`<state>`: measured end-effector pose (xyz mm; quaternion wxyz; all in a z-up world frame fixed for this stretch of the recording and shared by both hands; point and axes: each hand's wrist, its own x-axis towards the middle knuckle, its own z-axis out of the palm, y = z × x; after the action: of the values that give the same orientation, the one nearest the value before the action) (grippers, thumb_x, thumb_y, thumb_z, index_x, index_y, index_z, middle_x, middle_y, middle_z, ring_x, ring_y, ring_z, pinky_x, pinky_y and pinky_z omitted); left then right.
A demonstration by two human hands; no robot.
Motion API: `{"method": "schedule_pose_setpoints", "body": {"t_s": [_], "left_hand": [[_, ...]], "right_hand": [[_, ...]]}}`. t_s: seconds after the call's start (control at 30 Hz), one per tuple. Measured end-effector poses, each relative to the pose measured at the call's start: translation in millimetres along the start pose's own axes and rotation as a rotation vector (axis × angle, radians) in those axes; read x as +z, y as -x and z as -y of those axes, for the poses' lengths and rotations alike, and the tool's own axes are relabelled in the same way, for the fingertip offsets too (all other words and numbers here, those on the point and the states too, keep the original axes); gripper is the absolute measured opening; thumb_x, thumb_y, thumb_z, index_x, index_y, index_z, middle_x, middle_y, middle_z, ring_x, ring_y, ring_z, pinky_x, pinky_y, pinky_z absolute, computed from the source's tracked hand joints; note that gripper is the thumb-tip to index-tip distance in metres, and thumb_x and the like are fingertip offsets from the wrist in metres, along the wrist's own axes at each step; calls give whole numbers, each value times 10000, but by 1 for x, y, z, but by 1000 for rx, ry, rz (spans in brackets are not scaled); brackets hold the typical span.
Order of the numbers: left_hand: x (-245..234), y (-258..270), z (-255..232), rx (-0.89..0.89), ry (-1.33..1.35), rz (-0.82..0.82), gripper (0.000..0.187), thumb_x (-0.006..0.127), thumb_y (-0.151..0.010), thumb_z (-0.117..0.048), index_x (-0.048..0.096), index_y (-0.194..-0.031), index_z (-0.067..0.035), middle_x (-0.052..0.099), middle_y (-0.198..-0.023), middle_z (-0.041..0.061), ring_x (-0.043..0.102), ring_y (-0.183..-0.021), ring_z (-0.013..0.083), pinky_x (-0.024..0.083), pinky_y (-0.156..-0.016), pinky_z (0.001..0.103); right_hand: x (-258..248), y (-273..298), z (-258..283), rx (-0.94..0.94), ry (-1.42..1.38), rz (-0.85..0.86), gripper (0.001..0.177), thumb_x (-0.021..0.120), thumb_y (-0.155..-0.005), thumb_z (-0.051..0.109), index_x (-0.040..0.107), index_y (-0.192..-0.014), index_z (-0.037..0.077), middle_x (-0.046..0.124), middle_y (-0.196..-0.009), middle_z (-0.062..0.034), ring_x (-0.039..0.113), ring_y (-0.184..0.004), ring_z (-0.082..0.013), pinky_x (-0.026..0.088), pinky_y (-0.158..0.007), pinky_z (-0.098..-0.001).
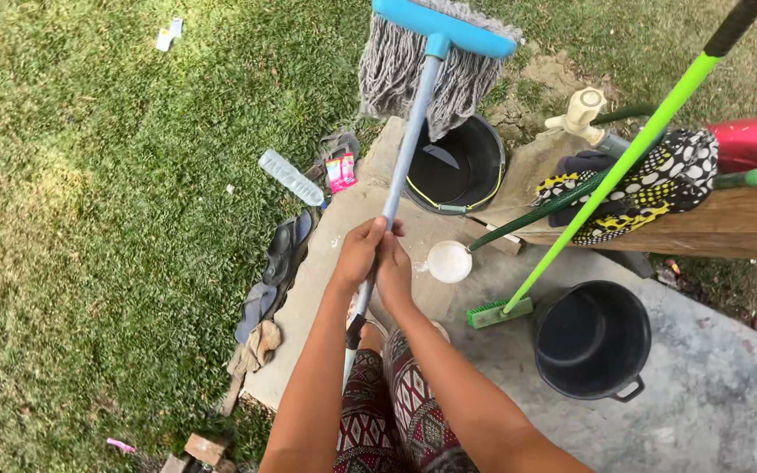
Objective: The person cleans a mop by rinsing it with water from a tap, rubbing the mop head in a bucket of soapy water, and using a PVC pipe to squeeze out excess liquid.
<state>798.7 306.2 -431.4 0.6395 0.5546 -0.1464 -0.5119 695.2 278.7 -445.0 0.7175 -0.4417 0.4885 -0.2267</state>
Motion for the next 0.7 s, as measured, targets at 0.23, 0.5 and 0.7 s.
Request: {"method": "schedule_pose_setpoints", "body": {"t_s": [0.23,0.5,0.7], "left_hand": [[-22,-37,-6,-127,23,-154,476,433,-1189,-404,746,-1144,-49,788,-1014,58,665,-730,135,535,-591,310],[-22,-59,9,-99,-60,-217,472,469,-1209,-383,743,-1117,-10,773,-949,56,663,-732,98,551,-604,288],[-30,-83,14,-146,-148,-301,504,487,-1206,-422,755,-1060,-21,631,-793,10,541,-628,89,471,-557,288]], "right_hand": [[4,-51,14,-109,368,161,491,557,-1186,420,778,-1090,-7,686,-771,-14,630,-663,-110,552,-622,-301],[4,-59,23,-43,498,27,517,586,-1129,486,825,-1006,44,679,-661,-12,631,-583,-113,483,-554,-303],[-12,-89,11,99,281,105,577,602,-1150,514,823,-928,29,754,-704,-14,648,-617,-89,519,-584,-285]]}}
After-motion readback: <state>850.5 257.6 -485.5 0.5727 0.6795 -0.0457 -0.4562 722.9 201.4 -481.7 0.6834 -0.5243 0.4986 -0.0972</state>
